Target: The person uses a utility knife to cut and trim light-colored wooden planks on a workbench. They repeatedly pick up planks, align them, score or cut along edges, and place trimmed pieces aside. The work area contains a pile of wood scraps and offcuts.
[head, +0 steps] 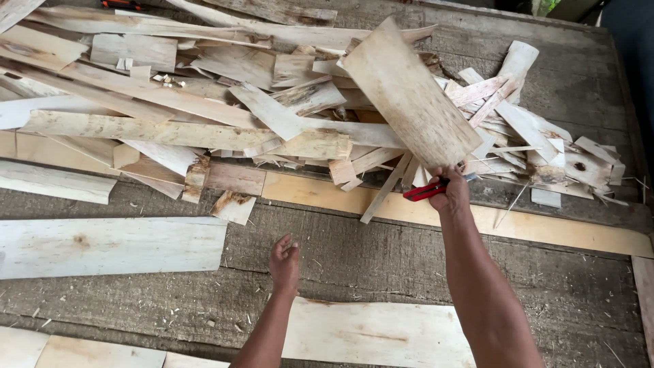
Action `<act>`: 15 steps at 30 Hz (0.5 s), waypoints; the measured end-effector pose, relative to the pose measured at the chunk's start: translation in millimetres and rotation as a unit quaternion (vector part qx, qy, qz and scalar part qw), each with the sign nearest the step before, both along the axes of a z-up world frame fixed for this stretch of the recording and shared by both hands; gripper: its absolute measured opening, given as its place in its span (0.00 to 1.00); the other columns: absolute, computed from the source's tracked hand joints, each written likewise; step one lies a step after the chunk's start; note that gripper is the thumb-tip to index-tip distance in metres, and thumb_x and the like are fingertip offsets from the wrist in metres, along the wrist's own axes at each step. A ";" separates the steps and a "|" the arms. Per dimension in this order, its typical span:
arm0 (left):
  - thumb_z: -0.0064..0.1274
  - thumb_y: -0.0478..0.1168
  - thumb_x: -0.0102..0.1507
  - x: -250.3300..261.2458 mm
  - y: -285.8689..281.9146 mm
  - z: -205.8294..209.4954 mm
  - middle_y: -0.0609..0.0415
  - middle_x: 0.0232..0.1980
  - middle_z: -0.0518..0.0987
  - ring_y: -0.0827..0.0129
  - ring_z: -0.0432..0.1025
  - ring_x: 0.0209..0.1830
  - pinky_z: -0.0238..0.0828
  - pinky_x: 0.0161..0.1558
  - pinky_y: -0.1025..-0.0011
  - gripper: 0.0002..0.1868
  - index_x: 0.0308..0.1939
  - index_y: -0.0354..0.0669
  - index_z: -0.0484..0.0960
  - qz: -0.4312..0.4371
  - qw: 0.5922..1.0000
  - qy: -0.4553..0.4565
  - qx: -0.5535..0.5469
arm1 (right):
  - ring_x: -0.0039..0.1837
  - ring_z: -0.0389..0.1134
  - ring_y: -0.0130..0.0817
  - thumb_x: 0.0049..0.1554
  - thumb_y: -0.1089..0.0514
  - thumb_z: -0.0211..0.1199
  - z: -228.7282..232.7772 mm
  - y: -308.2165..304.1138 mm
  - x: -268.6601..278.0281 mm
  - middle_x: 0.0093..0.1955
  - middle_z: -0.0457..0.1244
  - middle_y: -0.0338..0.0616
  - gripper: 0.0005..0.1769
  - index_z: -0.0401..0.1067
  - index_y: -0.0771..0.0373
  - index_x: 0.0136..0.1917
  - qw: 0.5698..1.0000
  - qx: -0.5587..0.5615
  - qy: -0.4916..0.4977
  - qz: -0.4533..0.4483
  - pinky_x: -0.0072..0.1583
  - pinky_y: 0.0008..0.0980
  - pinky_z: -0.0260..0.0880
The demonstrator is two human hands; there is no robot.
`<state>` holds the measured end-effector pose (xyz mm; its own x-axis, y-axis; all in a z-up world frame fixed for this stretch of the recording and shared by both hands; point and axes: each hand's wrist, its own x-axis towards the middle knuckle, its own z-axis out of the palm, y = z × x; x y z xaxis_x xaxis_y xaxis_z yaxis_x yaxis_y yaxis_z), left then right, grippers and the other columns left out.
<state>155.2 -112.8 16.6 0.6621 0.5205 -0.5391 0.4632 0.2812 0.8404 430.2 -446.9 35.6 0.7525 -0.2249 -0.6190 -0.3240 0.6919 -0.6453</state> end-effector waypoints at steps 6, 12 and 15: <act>0.53 0.43 0.68 -16.5 -0.8 -5.5 0.39 0.70 0.69 0.46 0.67 0.71 0.62 0.69 0.47 0.24 0.69 0.44 0.74 -0.006 0.999 0.013 0.028 | 0.52 0.75 0.27 0.64 0.56 0.61 1.7 11.8 -69.4 0.53 0.65 0.28 0.16 0.59 0.41 0.60 0.999 -0.037 -0.032 -0.014 0.38 0.16 0.65; 0.54 0.49 0.67 -50.6 5.1 -28.8 0.44 0.70 0.69 0.49 0.64 0.73 0.63 0.69 0.50 0.27 0.70 0.50 0.74 -0.059 0.982 0.102 0.144 | 0.36 0.67 0.30 0.58 0.60 0.69 -31.1 14.4 -182.7 0.50 0.63 0.38 0.23 0.67 0.53 0.65 0.956 -0.255 0.005 0.144 0.33 0.23 0.63; 0.57 0.54 0.63 -77.2 12.8 -43.8 0.49 0.74 0.65 0.48 0.58 0.75 0.64 0.64 0.47 0.31 0.70 0.57 0.73 -0.058 0.950 0.192 0.238 | 0.48 0.67 0.35 0.57 0.57 0.68 -27.1 17.9 -245.9 0.58 0.65 0.43 0.29 0.67 0.53 0.70 0.845 -0.429 0.000 0.319 0.46 0.33 0.67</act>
<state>78.1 -100.1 -27.2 0.5315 0.7018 -0.4743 0.7660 -0.1592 0.6228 184.3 -429.0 8.5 0.8900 -0.1394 -0.4342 -0.4546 -0.3465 -0.8205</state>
